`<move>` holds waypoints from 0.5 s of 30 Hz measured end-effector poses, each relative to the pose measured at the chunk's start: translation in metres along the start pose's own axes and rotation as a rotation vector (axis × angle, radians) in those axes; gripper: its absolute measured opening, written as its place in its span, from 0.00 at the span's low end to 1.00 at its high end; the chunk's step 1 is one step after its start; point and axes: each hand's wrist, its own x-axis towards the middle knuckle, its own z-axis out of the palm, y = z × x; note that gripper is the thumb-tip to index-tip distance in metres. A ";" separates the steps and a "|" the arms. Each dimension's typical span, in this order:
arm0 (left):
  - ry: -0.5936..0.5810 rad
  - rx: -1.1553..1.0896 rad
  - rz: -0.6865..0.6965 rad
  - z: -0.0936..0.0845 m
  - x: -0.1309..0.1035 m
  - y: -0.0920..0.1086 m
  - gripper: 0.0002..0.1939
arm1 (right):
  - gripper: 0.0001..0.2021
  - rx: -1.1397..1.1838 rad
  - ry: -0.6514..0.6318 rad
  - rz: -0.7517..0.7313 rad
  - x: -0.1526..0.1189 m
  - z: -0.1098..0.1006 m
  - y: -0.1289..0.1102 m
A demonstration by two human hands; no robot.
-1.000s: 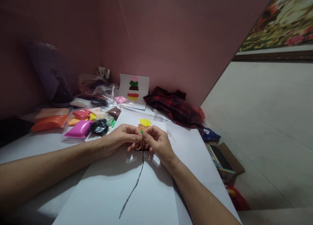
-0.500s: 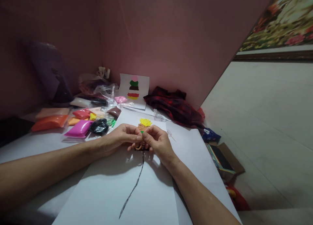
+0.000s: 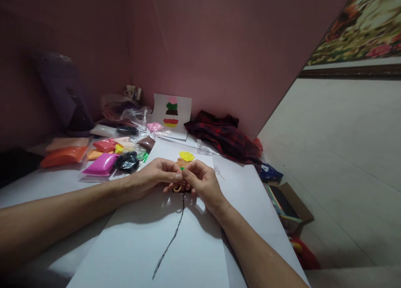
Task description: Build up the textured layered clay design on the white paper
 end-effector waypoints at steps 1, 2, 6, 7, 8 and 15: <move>0.001 0.001 -0.003 0.000 0.000 0.000 0.07 | 0.14 -0.003 -0.001 -0.001 0.000 0.000 0.000; 0.003 0.001 -0.004 0.001 0.000 0.000 0.07 | 0.14 -0.006 -0.001 -0.002 0.000 0.000 0.000; 0.001 0.001 -0.001 0.001 0.000 0.000 0.06 | 0.14 -0.005 -0.003 -0.003 0.001 -0.001 0.000; -0.001 0.000 0.001 0.001 0.000 0.000 0.06 | 0.14 -0.003 -0.002 -0.003 0.002 -0.001 0.000; -0.001 0.000 0.001 0.001 0.000 0.000 0.06 | 0.14 -0.003 -0.001 -0.003 0.002 -0.001 0.001; -0.008 0.009 -0.001 -0.001 0.001 -0.001 0.07 | 0.14 -0.015 -0.002 -0.004 0.001 -0.001 0.001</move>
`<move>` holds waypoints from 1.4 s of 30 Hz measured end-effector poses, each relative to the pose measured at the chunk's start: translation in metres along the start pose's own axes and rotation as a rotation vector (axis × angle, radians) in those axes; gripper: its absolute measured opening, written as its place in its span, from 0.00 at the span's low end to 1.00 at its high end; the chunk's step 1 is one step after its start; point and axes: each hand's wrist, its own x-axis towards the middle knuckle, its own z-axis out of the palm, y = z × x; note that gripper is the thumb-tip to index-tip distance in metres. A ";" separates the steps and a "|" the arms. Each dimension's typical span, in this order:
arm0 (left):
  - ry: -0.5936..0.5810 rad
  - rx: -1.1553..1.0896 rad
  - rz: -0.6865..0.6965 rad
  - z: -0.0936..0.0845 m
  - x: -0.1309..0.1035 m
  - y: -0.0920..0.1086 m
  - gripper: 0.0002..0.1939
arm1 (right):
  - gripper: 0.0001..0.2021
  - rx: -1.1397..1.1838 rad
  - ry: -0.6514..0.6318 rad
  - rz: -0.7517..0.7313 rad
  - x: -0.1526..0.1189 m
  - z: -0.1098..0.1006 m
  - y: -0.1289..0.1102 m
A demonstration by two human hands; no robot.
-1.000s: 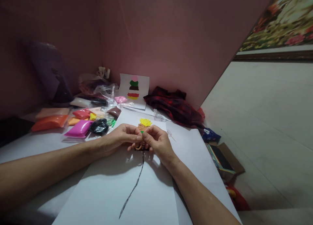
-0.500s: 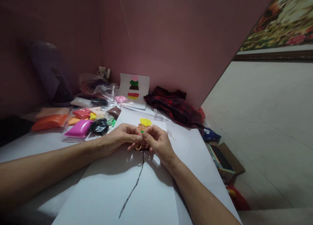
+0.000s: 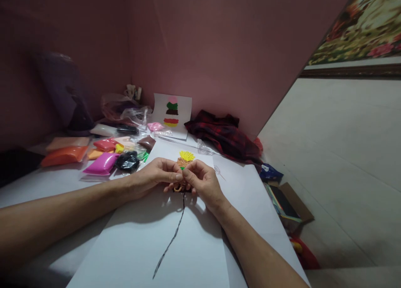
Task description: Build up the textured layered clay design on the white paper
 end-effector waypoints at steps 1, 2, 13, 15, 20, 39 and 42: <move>-0.002 0.001 0.000 0.000 0.000 0.000 0.07 | 0.14 -0.003 -0.001 0.000 0.000 0.000 0.000; -0.002 0.003 0.000 0.000 0.000 0.000 0.07 | 0.14 -0.007 -0.002 0.000 0.000 0.000 0.000; 0.017 0.036 -0.016 0.002 -0.001 0.004 0.08 | 0.14 -0.011 -0.005 -0.002 0.000 -0.001 0.001; 0.015 0.036 -0.014 0.001 -0.001 0.003 0.08 | 0.14 -0.014 -0.005 -0.001 -0.001 -0.001 0.001; 0.012 0.042 -0.016 0.000 0.000 0.000 0.08 | 0.14 -0.010 -0.018 0.010 0.000 0.000 0.000; 0.032 0.062 -0.035 0.002 -0.002 0.004 0.08 | 0.14 -0.052 -0.049 -0.018 0.000 0.000 -0.001; 0.039 0.071 -0.031 0.003 -0.002 0.004 0.08 | 0.15 -0.066 -0.044 -0.020 0.000 0.000 -0.002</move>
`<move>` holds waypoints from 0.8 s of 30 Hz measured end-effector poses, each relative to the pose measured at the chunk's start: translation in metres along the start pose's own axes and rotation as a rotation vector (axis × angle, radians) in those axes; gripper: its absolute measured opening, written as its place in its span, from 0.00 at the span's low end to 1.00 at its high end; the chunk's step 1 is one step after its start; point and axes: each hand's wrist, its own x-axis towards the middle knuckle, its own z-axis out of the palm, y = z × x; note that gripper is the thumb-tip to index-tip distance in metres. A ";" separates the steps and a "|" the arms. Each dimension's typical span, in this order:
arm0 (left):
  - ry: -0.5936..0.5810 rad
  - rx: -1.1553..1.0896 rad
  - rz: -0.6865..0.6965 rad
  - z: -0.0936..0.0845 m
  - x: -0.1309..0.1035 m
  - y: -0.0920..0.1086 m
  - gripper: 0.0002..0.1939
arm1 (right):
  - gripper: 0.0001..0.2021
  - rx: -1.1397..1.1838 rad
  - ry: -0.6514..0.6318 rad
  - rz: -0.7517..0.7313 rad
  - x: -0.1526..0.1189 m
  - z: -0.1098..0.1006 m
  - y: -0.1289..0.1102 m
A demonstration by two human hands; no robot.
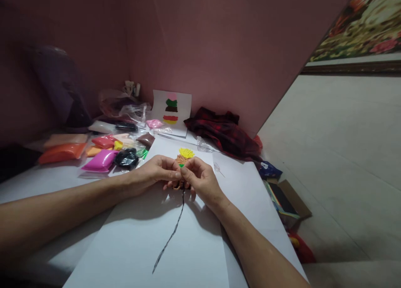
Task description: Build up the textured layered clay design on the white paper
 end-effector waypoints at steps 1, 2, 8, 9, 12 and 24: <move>0.002 0.002 0.000 0.000 0.000 0.000 0.08 | 0.15 -0.001 0.002 -0.001 0.000 0.000 -0.001; 0.004 0.007 0.000 0.000 0.000 0.000 0.08 | 0.15 -0.001 0.003 -0.002 0.000 0.000 -0.001; -0.010 0.040 0.012 0.000 0.000 0.001 0.08 | 0.15 -0.007 0.000 -0.001 -0.001 0.001 -0.003; -0.013 0.041 0.013 0.000 0.000 0.001 0.08 | 0.14 -0.008 0.001 -0.002 -0.001 0.001 -0.003; -0.013 0.041 0.012 0.000 0.000 0.001 0.08 | 0.14 -0.007 0.004 -0.005 -0.002 0.001 -0.003; -0.011 0.038 0.008 0.001 0.000 0.001 0.08 | 0.15 -0.023 -0.009 -0.010 -0.001 0.001 -0.002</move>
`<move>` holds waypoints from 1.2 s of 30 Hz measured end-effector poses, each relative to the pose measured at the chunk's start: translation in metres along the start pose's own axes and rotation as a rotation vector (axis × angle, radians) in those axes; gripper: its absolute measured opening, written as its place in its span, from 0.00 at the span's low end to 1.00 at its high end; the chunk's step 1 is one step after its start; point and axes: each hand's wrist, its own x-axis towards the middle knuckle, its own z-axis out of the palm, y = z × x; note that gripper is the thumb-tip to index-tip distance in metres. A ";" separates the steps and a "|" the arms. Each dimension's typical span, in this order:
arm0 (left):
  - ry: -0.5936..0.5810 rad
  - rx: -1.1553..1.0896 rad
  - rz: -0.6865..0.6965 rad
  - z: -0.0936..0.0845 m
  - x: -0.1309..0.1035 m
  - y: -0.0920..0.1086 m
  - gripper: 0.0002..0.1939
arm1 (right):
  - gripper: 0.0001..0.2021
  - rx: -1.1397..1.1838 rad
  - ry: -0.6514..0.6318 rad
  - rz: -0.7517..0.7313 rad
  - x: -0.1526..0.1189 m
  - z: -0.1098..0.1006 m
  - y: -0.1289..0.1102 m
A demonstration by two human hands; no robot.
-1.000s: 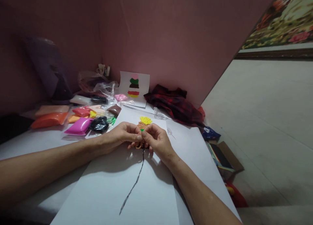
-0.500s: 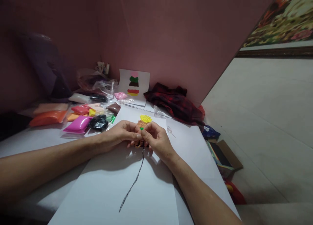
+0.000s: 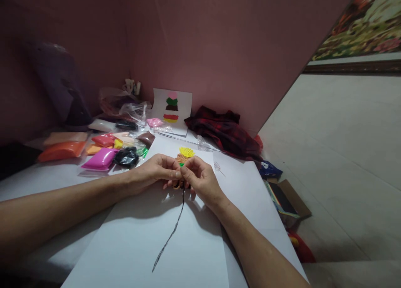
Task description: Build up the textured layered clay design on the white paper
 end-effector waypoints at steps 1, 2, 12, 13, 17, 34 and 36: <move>0.005 -0.003 0.000 0.000 0.000 0.000 0.08 | 0.15 -0.001 0.004 -0.002 0.000 0.000 0.000; 0.011 -0.006 -0.001 0.000 0.000 -0.001 0.08 | 0.15 -0.001 0.009 -0.003 0.000 0.000 0.000; 0.017 -0.060 -0.016 0.001 0.000 0.000 0.09 | 0.17 0.079 0.069 0.053 0.000 0.002 0.000; 0.011 -0.067 -0.013 0.000 0.000 0.000 0.09 | 0.17 0.079 0.076 0.054 0.000 0.002 0.000; 0.007 -0.076 -0.002 0.000 0.000 0.000 0.08 | 0.16 0.076 0.105 0.048 0.001 0.002 0.001; 0.051 -0.076 -0.017 0.002 -0.002 0.005 0.05 | 0.16 0.062 0.149 -0.027 0.000 0.000 0.004; 0.054 -0.080 -0.012 0.002 -0.001 0.004 0.06 | 0.16 0.061 0.156 -0.020 -0.001 0.000 0.004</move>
